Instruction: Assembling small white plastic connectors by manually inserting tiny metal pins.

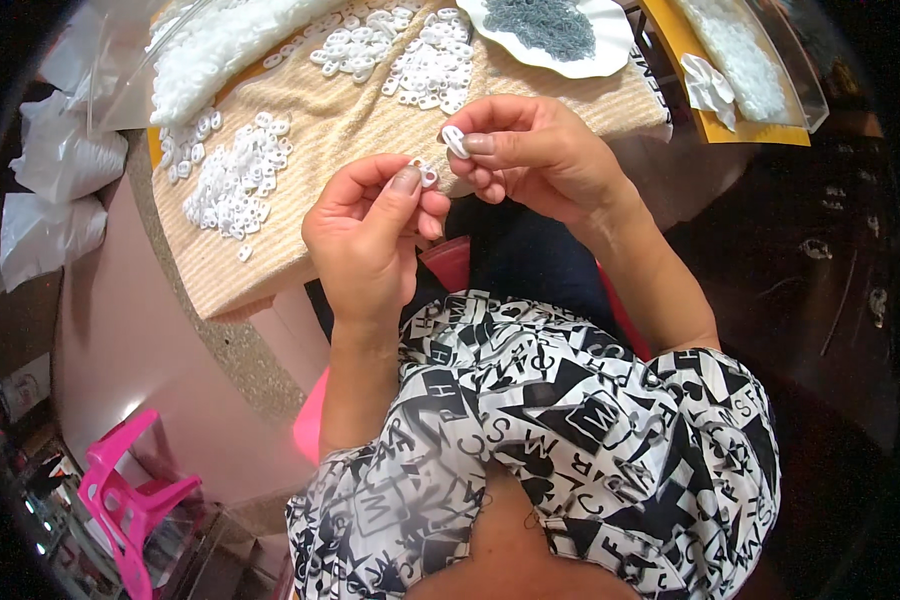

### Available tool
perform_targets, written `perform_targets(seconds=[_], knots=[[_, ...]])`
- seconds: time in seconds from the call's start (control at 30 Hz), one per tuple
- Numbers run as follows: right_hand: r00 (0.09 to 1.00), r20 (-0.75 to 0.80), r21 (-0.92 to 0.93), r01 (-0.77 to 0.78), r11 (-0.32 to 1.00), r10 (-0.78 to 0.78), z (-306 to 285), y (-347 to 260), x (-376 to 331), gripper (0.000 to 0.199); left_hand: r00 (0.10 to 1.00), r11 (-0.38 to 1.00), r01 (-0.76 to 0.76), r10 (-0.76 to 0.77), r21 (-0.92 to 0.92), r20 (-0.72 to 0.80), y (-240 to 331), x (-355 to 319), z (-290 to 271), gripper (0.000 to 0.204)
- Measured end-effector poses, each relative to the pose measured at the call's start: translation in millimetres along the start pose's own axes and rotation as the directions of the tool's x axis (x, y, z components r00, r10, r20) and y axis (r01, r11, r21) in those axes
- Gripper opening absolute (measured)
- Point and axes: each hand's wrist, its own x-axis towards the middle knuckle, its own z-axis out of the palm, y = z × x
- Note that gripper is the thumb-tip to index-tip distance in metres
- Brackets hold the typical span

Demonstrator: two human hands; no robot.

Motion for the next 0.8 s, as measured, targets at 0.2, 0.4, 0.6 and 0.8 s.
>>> perform_targets(seconds=[0.2,0.4,0.6,0.8], knots=[[1.0,0.02,-0.002,-0.006,1.0,0.006,4.7,4.3,0.3,0.02,0.998,0.999,-0.031,0.029,0.033,0.056,1.2,-3.1,-3.7,0.013],[0.993,-0.058,-0.183,0.092,0.979,-0.104,14.0,4.6,-4.4,0.02,0.998,0.995,-0.056,0.055,0.08,0.018,0.4,-3.4,-2.0,0.013],[0.969,-0.078,-0.458,0.174,0.872,-0.234,20.2,1.6,-8.6,0.016,0.997,0.989,-0.069,0.073,0.128,-0.029,1.0,-4.4,2.7,0.01],[0.951,-0.08,-0.565,0.204,0.799,-0.3,27.1,-2.7,-13.7,0.014,0.996,0.976,-0.084,0.089,0.202,-0.019,2.8,-6.7,4.3,0.01]])
